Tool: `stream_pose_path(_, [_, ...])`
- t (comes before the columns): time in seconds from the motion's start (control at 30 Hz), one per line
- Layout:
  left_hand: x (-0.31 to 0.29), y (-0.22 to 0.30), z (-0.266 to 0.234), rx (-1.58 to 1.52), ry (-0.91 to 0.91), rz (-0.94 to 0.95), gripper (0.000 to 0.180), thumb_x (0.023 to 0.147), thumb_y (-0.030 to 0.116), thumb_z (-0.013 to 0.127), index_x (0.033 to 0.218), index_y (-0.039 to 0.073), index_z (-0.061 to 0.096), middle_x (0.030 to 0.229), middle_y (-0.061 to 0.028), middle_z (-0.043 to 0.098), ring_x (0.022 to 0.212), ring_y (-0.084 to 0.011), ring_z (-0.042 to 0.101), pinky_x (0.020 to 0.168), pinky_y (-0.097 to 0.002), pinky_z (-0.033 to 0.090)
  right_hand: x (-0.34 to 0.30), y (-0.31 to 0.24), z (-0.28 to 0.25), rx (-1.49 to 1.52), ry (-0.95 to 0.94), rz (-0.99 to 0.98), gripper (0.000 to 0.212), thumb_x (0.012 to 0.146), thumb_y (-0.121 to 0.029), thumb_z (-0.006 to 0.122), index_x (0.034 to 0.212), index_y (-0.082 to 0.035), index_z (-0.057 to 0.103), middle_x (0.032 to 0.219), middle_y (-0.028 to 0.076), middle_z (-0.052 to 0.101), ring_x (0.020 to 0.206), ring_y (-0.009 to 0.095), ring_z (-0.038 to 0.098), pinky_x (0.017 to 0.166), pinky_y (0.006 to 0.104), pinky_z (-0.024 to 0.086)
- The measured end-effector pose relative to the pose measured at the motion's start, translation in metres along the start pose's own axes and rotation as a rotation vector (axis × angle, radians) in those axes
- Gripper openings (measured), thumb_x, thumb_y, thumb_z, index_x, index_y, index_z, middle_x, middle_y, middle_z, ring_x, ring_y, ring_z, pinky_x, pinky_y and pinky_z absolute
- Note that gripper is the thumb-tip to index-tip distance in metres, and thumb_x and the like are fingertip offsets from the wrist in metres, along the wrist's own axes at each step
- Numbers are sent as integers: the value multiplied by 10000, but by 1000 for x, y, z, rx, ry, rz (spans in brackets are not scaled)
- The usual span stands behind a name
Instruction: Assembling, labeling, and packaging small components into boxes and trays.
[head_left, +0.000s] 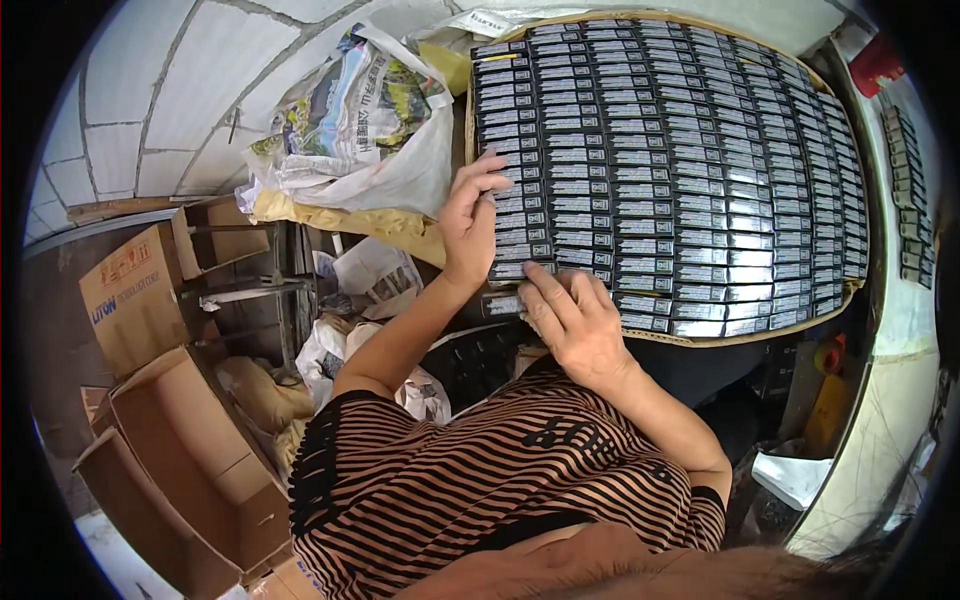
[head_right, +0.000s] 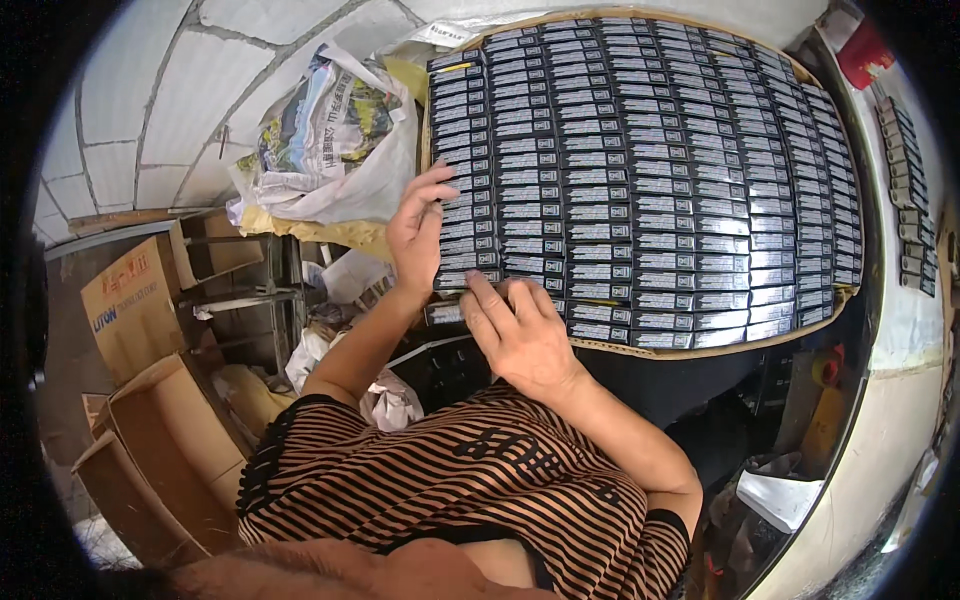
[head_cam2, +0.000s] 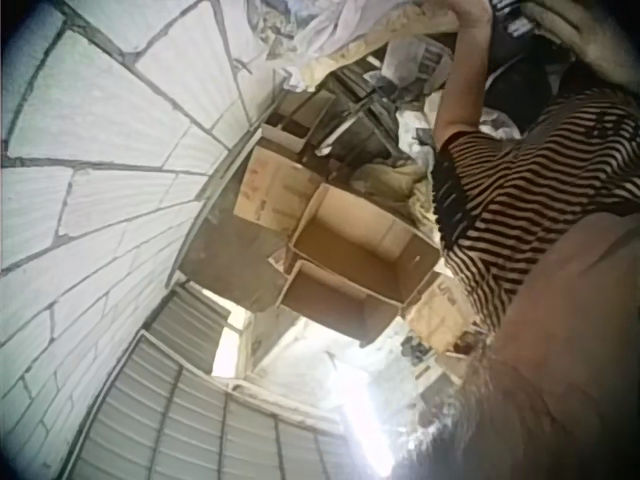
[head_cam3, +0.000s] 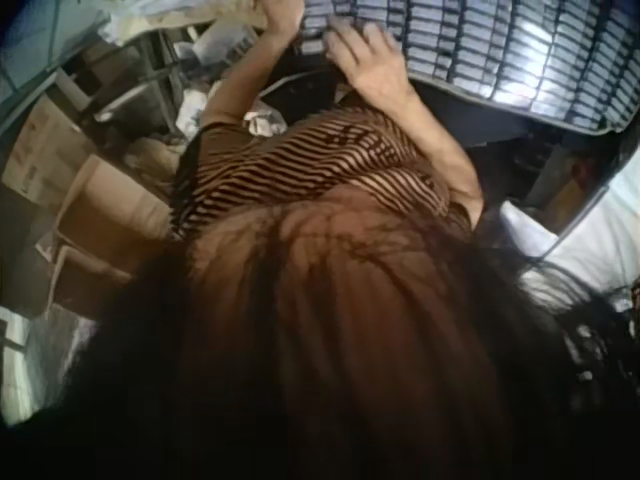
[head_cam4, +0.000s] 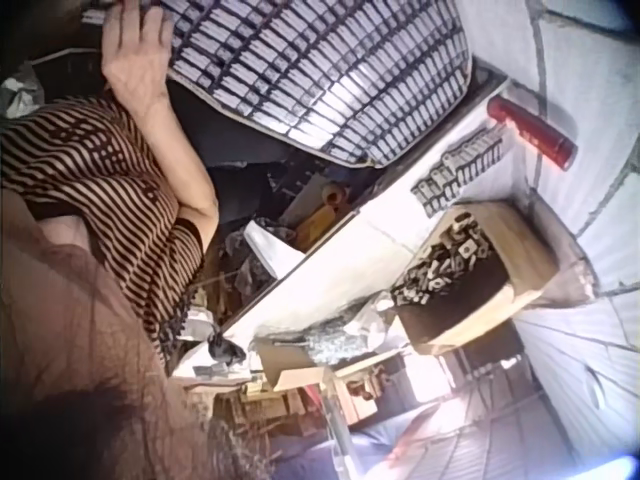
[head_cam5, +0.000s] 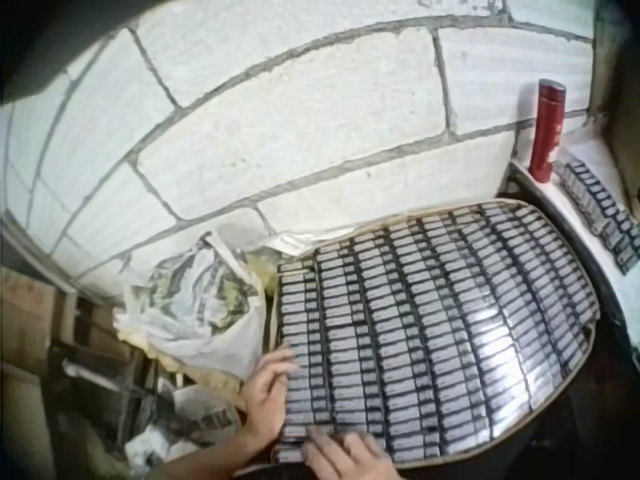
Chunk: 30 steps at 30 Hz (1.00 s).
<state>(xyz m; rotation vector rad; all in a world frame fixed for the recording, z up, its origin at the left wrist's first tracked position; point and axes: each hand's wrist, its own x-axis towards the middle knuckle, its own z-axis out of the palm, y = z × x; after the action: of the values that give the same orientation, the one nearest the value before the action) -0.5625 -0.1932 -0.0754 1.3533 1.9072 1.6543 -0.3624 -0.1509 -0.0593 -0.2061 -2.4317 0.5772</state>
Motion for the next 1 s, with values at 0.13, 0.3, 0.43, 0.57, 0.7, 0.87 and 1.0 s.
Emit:
stream_pose_path(0.13, [2,-6,-12,211,-151,97,239,831,-117,421,925,-18,618,1170,-157,600,1271,-330,494,1046,-383,378,-7,-1,-13,129,-81,-18,346,738,-76,670,1062,13,587,1229,145,580,894,257,588,773,367,509])
stream_pose_path(0.3, [-1,-7,-11,160,-104,52,187,860,-65,464,940,-19,626,1188,-159,593,1275,-328,486,1050,-387,362,-12,4,-29,250,-131,96,417,652,-51,688,1046,29,579,1256,167,559,989,307,601,789,373,522])
stream_pose_path(0.43, [-4,-9,-8,21,-36,36,210,879,-80,453,968,-13,631,1226,-146,570,1280,-287,476,1053,-359,362,10,0,-21,98,-104,28,317,694,-80,672,975,25,567,1327,179,510,1141,329,528,900,427,477])
stream_pose_path(0.57, [-5,-9,-8,29,-64,41,191,886,-66,476,997,-17,623,1244,-148,554,1291,-283,462,1074,-365,343,15,1,-12,110,-155,-25,256,719,-69,635,944,31,565,1202,184,545,1071,320,542,895,407,484])
stream_pose_path(0.7, [-8,-10,-15,-11,-81,-17,277,906,-8,470,1164,-29,568,1357,-181,472,1341,-309,400,1107,-388,302,0,0,-31,400,-142,-70,354,660,-80,712,954,41,556,1086,168,551,1016,333,552,833,411,506])
stream_pose_path(0.87, [0,19,-7,667,-408,64,619,953,292,525,1445,-22,320,1543,-246,216,1444,-413,163,1159,-474,175,-11,20,-63,399,154,118,331,732,-115,721,982,-1,537,1063,180,578,887,343,580,719,417,501])
stream_pose_path(1.0, [-3,25,-6,899,-494,89,642,945,261,540,1468,-18,293,1561,-242,174,1444,-428,159,1153,-473,187,1,40,-103,151,62,279,480,752,-78,711,1194,0,541,1068,177,601,945,353,574,822,399,483])
